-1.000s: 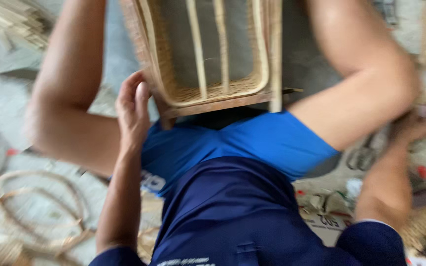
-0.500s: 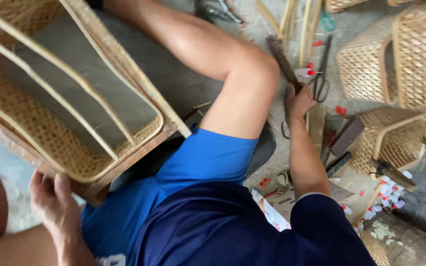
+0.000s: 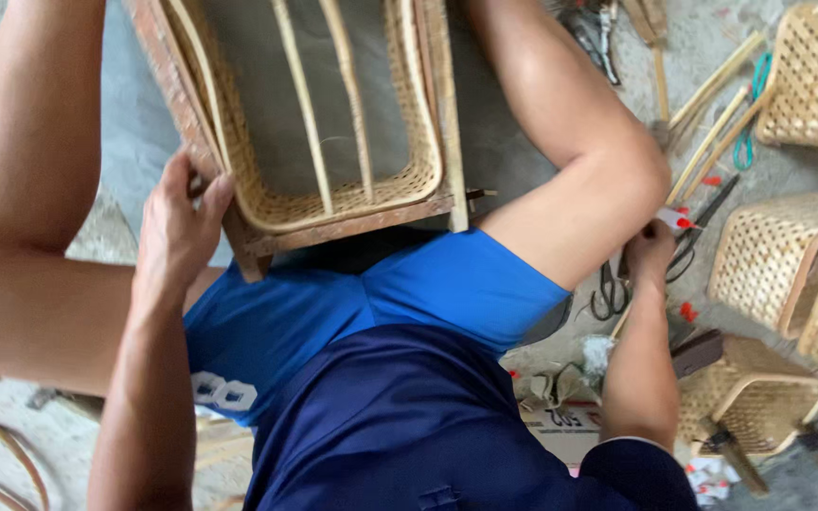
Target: The person assembles a rectangular woven basket by inserting thin bamboo strips into a wooden frame, applying glue to secure the strips, and tapping them into place. The person repeatedly adjusts the basket and adds more strips to form internal dividers.
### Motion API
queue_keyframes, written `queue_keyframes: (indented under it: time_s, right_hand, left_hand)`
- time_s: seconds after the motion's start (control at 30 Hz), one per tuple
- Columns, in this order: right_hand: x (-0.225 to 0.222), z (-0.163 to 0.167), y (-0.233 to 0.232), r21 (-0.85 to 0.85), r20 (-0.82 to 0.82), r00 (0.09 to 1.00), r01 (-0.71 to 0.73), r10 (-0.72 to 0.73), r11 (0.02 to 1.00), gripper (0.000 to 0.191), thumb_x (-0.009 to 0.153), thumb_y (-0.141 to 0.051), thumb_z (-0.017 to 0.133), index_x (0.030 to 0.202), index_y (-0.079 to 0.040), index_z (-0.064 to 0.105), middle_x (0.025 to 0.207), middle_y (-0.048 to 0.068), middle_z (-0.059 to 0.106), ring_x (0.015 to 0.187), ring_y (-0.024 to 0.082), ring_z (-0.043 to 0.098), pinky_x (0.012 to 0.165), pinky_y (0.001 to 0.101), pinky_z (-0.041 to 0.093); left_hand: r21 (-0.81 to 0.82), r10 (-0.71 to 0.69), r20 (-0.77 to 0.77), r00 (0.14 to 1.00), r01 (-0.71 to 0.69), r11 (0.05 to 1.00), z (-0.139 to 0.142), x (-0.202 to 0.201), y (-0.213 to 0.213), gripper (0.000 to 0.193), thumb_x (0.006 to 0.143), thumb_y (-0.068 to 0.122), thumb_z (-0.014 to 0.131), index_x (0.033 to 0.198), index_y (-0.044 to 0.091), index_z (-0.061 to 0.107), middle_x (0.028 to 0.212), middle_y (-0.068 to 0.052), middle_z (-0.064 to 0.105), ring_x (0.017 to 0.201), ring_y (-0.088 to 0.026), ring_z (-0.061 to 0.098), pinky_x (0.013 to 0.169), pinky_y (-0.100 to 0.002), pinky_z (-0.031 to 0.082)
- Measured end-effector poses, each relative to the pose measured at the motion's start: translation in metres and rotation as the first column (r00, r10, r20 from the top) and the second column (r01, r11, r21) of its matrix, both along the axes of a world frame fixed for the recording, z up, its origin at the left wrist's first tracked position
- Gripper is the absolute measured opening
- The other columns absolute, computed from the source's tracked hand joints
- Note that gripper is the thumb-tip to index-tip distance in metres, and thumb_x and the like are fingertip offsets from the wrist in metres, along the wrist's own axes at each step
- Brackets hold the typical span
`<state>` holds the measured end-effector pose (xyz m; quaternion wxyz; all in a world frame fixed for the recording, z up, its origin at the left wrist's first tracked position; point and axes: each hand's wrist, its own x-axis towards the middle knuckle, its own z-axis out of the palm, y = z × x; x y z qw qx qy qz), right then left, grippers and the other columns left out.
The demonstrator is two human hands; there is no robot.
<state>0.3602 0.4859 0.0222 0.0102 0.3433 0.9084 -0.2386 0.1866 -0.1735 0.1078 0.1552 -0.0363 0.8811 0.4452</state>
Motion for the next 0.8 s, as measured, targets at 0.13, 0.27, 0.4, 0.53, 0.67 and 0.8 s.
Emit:
queue_keyframes:
  time_s: [0.13, 0.27, 0.4, 0.53, 0.67, 0.8]
  right_hand:
    - [-0.006, 0.071, -0.014, -0.401, -0.609, 0.752, -0.018, -0.252, 0.916, 0.038, 0.108, -0.009, 0.071, 0.14, -0.001, 0.053, 0.116, 0.007, 0.062, 0.099, 0.018, 0.061, 0.092, 0.0369, 0.054]
    - [-0.034, 0.165, -0.059, -0.351, -0.773, 0.633, -0.364, -0.048, 0.863, 0.036, 0.112, -0.011, 0.067, 0.142, 0.001, 0.049, 0.119, 0.016, 0.065, 0.102, 0.027, 0.065, 0.096, 0.0423, 0.054]
    - [-0.08, 0.192, -0.155, -0.214, -0.773, 0.594, -0.574, 0.222, 0.79, 0.032, 0.115, -0.01, 0.062, 0.143, -0.005, 0.048, 0.129, 0.016, 0.064, 0.115, 0.031, 0.066, 0.11, 0.0484, 0.053]
    - [-0.107, 0.173, -0.253, -0.216, -0.748, 0.473, -0.837, 0.466, 0.503, 0.044, 0.098, -0.01, 0.069, 0.137, -0.009, 0.047, 0.135, 0.019, 0.068, 0.123, 0.036, 0.068, 0.11, 0.0514, 0.056]
    - [-0.126, 0.164, -0.296, -0.234, -0.541, 0.57, -0.808, 0.618, 0.54, 0.038, 0.098, -0.013, 0.078, 0.124, 0.001, 0.053, 0.125, 0.023, 0.07, 0.12, 0.032, 0.071, 0.102, 0.0406, 0.058]
    - [-0.137, 0.166, -0.305, -0.243, -0.635, 0.525, -0.832, 0.567, 0.498, 0.039, 0.099, -0.02, 0.073, 0.124, 0.001, 0.052, 0.125, 0.019, 0.071, 0.119, 0.029, 0.072, 0.106, 0.0398, 0.06]
  left_hand:
    - [-0.021, -0.085, -0.016, 0.996, 0.085, 0.996, -0.007, -0.028, -0.01, 0.069, 0.103, 0.02, 0.075, 0.154, -0.006, 0.037, 0.128, -0.029, 0.069, 0.12, -0.04, 0.068, 0.095, -0.048, 0.055]
    - [-0.012, -0.118, 0.012, 0.993, 0.118, 0.993, -0.02, -0.054, -0.01, 0.081, 0.103, 0.024, 0.078, 0.159, -0.005, 0.027, 0.123, -0.028, 0.072, 0.114, -0.039, 0.073, 0.093, -0.046, 0.059]
    - [0.016, -0.086, -0.033, 0.996, 0.087, 0.996, -0.03, -0.061, -0.009, 0.095, 0.101, 0.017, 0.078, 0.16, -0.011, 0.009, 0.118, -0.03, 0.072, 0.106, -0.04, 0.075, 0.094, -0.046, 0.061]
    - [0.025, -0.09, -0.123, 0.988, 0.093, 0.995, -0.041, -0.059, -0.012, 0.077, 0.096, 0.009, 0.073, 0.147, -0.01, 0.018, 0.112, -0.033, 0.069, 0.102, -0.046, 0.072, 0.093, -0.048, 0.059]
    - [-0.014, -0.095, -0.143, 0.985, 0.094, 0.995, -0.052, -0.058, -0.015, 0.061, 0.097, 0.011, 0.075, 0.132, -0.011, 0.03, 0.104, -0.033, 0.07, 0.098, -0.05, 0.07, 0.088, -0.051, 0.056]
    - [-0.102, -0.123, -0.209, 0.97, 0.104, 0.989, -0.055, -0.059, -0.016, 0.046, 0.093, 0.014, 0.081, 0.117, -0.005, 0.046, 0.099, -0.034, 0.069, 0.094, -0.05, 0.069, 0.081, -0.051, 0.055]
